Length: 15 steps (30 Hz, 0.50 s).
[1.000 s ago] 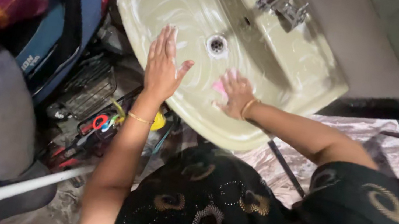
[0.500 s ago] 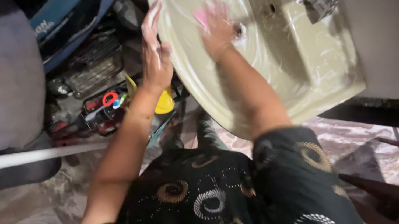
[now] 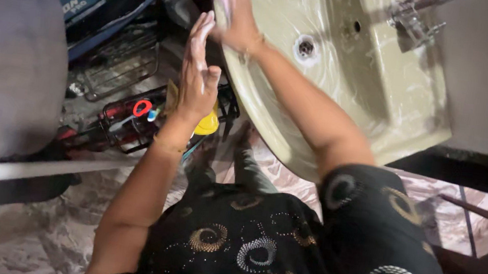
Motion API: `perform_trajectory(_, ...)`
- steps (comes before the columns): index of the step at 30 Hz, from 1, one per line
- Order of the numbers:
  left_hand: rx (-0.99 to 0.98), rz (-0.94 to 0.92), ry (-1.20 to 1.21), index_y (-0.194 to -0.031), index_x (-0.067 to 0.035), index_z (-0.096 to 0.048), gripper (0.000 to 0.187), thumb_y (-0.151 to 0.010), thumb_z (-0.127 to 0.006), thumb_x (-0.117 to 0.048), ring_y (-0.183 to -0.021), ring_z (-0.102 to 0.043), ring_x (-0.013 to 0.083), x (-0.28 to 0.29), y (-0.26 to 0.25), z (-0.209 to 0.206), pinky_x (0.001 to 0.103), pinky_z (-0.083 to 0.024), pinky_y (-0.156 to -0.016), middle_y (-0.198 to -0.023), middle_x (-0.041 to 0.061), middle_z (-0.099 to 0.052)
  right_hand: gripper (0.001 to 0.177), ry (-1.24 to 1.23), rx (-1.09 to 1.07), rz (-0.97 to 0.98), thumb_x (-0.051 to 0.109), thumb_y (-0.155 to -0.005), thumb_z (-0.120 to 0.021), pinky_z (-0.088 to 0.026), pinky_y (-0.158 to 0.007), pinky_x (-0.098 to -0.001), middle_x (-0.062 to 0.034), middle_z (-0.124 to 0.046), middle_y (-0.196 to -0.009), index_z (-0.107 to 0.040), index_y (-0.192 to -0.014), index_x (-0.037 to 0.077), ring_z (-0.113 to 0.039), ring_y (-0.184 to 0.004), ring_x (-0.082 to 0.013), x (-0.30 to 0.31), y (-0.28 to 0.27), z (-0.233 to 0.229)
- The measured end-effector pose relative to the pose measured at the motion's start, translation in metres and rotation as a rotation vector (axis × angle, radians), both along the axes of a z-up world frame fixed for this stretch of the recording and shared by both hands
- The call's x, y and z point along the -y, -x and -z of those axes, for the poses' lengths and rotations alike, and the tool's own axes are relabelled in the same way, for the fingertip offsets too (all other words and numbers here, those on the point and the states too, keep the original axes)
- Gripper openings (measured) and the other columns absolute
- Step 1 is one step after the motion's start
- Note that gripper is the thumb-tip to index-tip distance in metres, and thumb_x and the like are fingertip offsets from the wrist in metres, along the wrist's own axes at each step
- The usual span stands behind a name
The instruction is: The person cleans a sink using a pink sponge and a yellow container, scrubbing the basin and the faucet before rinsing them with water.
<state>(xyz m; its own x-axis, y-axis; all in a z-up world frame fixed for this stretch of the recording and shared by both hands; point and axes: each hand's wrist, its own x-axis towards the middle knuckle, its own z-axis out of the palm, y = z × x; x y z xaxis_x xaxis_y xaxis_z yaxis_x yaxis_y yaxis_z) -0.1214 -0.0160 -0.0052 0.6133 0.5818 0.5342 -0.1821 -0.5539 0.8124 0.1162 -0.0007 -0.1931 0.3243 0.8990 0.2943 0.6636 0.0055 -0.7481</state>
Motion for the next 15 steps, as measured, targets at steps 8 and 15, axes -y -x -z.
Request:
perform_trajectory(8,0.008,-0.056,0.064,-0.154,0.001,-0.04,0.081,-0.11,-0.022,-0.065,-0.156,-0.038,0.0389,0.008,-0.013,0.013,0.047,-0.028,-0.132,-0.162,0.022,-0.043,0.068,0.339,0.579,0.361,0.035,-0.096,-0.067,-0.029,-0.118,-0.0638,-0.0275,-0.029,-0.163,-0.043,-0.154,0.012,-0.028,-0.15,-0.0438,0.13,-0.043,0.025)
perform_trajectory(15,0.104,-0.111,0.242,-0.155,0.002,-0.037,0.078,-0.112,-0.024,-0.062,-0.152,-0.044,0.0371,-0.01,0.004,0.01,0.046,-0.033,-0.129,-0.161,0.021,-0.045,0.078,0.555,0.041,-0.071,0.03,-0.087,-0.063,-0.017,-0.121,-0.0577,-0.0289,-0.022,-0.164,-0.036,-0.154,0.001,-0.019,-0.152,-0.0464,0.244,0.083,-0.093)
